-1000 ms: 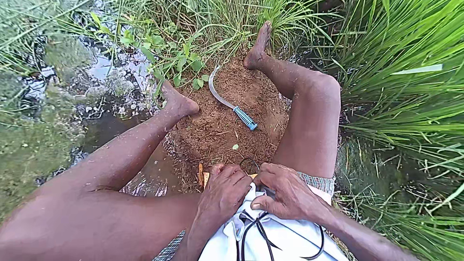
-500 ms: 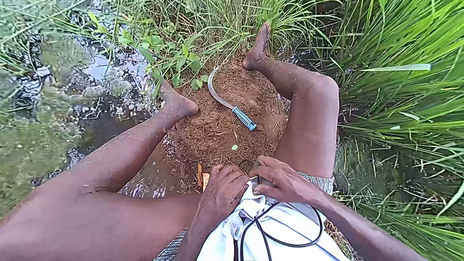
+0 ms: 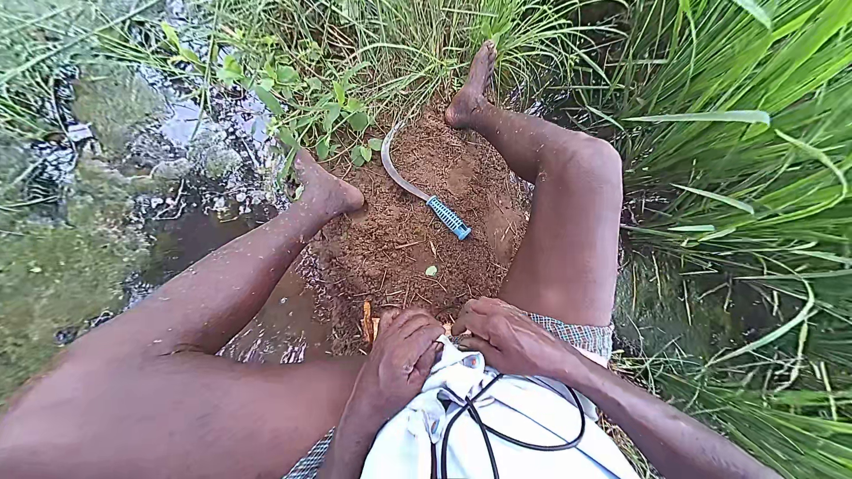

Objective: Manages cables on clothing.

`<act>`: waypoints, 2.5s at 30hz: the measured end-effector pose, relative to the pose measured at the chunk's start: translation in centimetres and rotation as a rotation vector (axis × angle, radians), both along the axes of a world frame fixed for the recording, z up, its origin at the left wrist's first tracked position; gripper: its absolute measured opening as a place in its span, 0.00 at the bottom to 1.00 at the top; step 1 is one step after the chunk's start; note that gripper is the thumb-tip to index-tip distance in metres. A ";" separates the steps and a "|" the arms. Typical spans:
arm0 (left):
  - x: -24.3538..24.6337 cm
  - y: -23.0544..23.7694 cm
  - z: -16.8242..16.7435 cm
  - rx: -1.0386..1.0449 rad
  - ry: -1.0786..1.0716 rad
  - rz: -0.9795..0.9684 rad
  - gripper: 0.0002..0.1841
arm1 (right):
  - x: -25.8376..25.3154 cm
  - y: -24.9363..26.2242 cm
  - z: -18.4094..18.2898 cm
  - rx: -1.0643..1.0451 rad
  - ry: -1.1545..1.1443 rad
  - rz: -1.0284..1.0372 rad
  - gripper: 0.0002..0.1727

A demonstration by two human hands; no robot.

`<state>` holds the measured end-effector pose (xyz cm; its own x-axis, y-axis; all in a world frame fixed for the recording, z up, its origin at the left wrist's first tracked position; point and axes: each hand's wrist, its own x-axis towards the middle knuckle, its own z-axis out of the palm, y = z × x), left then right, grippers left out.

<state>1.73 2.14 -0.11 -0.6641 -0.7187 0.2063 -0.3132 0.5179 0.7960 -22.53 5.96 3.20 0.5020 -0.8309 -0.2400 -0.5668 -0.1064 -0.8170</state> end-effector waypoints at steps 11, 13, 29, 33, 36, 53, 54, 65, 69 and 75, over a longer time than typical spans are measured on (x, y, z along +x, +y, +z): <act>3.3 -2.0 0.7 0.049 0.057 0.066 0.14 | 0.1 -1.2 0.2 0.144 0.121 0.212 0.16; 3.3 -2.3 1.8 0.087 0.011 0.041 0.15 | 0.2 -1.4 0.3 0.175 0.124 0.238 0.16; 4.3 -2.6 1.8 0.136 -0.129 -0.009 0.17 | 0.0 -1.7 -0.2 0.165 0.016 0.100 0.18; 4.1 -3.0 2.1 0.087 -0.223 -0.012 0.17 | -0.3 -1.8 0.5 0.138 -0.059 0.009 0.18; 3.7 -3.3 2.3 0.059 -0.329 -0.025 0.16 | -0.3 -2.0 0.8 0.101 -0.054 -0.037 0.17; 1.0 -1.9 1.9 -0.051 0.015 0.009 0.18 | 0.6 -1.4 0.8 -0.200 0.045 0.024 0.16; 0.8 -1.7 1.6 -0.045 0.012 0.001 0.18 | 0.7 -1.4 0.8 -0.197 0.040 0.030 0.16; 0.2 -1.0 1.4 -0.064 -0.093 -0.020 0.15 | 0.7 -1.1 0.5 -0.140 -0.064 -0.024 0.17; -0.1 -0.7 1.4 -0.062 -0.085 0.003 0.15 | 0.7 -0.9 0.6 -0.113 -0.096 -0.048 0.18; -0.8 -0.2 0.9 -0.032 -0.017 0.032 0.16 | 0.7 -0.8 0.8 -0.121 -0.125 -0.067 0.17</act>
<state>0.96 1.92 0.80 -0.6442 -0.7329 0.2188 -0.3433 0.5327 0.7735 -21.84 5.19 4.03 0.4642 -0.8825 -0.0756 -0.4705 -0.1734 -0.8652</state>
